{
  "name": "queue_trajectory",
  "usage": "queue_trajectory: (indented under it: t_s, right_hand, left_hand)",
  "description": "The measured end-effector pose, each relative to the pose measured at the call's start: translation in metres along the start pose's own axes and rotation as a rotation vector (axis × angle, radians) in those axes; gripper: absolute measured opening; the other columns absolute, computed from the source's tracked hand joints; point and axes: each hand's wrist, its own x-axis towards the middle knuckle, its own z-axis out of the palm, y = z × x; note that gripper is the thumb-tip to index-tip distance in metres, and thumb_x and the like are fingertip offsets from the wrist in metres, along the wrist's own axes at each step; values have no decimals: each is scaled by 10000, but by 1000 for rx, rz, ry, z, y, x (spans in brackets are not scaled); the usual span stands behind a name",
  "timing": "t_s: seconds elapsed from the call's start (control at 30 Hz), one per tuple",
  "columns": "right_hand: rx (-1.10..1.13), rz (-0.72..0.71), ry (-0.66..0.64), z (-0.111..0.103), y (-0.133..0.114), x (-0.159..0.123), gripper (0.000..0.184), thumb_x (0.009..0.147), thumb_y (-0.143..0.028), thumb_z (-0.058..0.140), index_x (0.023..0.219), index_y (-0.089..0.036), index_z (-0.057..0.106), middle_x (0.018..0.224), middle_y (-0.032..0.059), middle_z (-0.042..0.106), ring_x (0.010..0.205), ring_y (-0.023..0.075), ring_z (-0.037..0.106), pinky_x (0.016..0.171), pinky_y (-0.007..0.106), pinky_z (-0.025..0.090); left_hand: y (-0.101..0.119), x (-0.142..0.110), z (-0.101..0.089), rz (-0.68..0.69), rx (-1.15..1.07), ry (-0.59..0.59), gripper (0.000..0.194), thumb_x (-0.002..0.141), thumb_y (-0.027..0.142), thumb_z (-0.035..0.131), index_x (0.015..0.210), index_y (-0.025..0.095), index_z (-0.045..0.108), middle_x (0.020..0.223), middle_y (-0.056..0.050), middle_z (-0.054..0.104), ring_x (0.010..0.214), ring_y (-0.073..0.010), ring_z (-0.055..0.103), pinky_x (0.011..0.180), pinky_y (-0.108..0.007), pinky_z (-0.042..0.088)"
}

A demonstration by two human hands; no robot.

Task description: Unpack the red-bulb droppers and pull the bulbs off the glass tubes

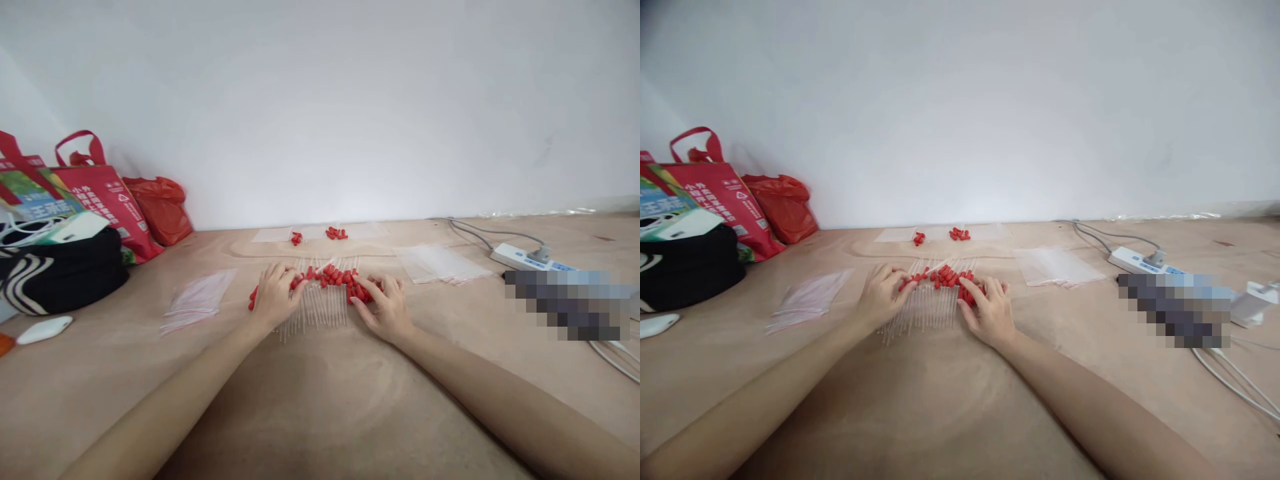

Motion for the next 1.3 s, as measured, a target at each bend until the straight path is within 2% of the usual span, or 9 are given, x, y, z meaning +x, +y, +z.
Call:
queue_trajectory:
  t_s: [0.13, 0.23, 0.37, 0.5, 0.67, 0.8, 1.03, 1.13, 1.3]
  right_hand:
    - [-37, -164, -35, -5, -5, 4, 503, 764, -445, 523, 1203, -205, 467, 1127, 91, 539, 1033, 214, 456, 899, 395, 233]
    - [24, -300, -110, -4, -8, 4, 345, 785, -425, 515, 1090, -266, 549, 945, 11, 634, 984, 182, 489, 951, 426, 144]
    - [67, -363, -91, 0, -11, 1, 161, 825, -309, 488, 892, -268, 628, 599, -48, 606, 718, 108, 510, 940, 418, 142]
    - [62, -387, -79, -2, -16, 0, 163, 821, -297, 482, 850, -250, 634, 538, -48, 561, 657, 97, 465, 923, 405, 161]
    - [66, -449, -79, -6, -20, 0, 174, 818, -284, 469, 762, -231, 625, 512, -53, 535, 647, 95, 443, 924, 396, 160]
    - [83, -460, -93, -9, -16, -3, 164, 811, -279, 476, 750, -230, 620, 498, -59, 529, 639, 94, 438, 927, 396, 159]
    - [22, -198, -93, -21, 16, -8, 154, 814, -267, 489, 783, -249, 638, 549, -48, 574, 676, 104, 476, 915, 398, 144]
    - [-22, -143, -103, -18, 13, -7, 168, 820, -275, 485, 889, -268, 638, 589, -42, 598, 659, 102, 484, 894, 383, 168]
    - [-88, -78, -150, -6, -2, -4, 264, 810, -191, 433, 1012, -212, 603, 721, 7, 640, 715, 123, 511, 846, 359, 208]
  left_hand:
    - [11, -38, -14, 250, -41, 98, 123, 796, 259, 502, 757, 173, 581, 827, -48, 602, 827, -186, 511, 751, -329, 379]
    - [21, -51, -13, 332, -56, 168, 83, 780, 234, 533, 745, 178, 582, 785, -36, 620, 803, -179, 512, 749, -323, 384]
    - [27, -51, -7, 327, -84, 157, 109, 783, 261, 528, 786, 174, 594, 838, -50, 631, 839, -185, 520, 767, -329, 389]
    - [27, -47, -1, 373, -127, 89, 218, 796, 330, 514, 928, 175, 593, 1005, -71, 618, 979, -207, 504, 859, -368, 356]
    - [31, -46, 1, 445, -152, 105, 135, 828, 269, 493, 755, 215, 593, 789, 29, 670, 822, -153, 567, 894, -388, 299]
    - [27, -48, -4, 474, -143, 111, 127, 819, 247, 507, 723, 220, 584, 747, 54, 671, 784, -152, 578, 894, -420, 281]
    - [-16, -61, -17, 270, -104, 175, 123, 824, 193, 476, 774, 203, 588, 759, 0, 638, 745, -143, 554, 748, -332, 392]
    - [-22, -61, -16, 148, -146, 211, 168, 836, 248, 452, 860, 191, 609, 749, -30, 554, 706, -132, 523, 636, -265, 433]
    - [-37, -50, -13, -176, -104, 267, 283, 824, 273, 396, 968, 142, 602, 825, -69, 497, 768, -160, 519, 670, -287, 455]
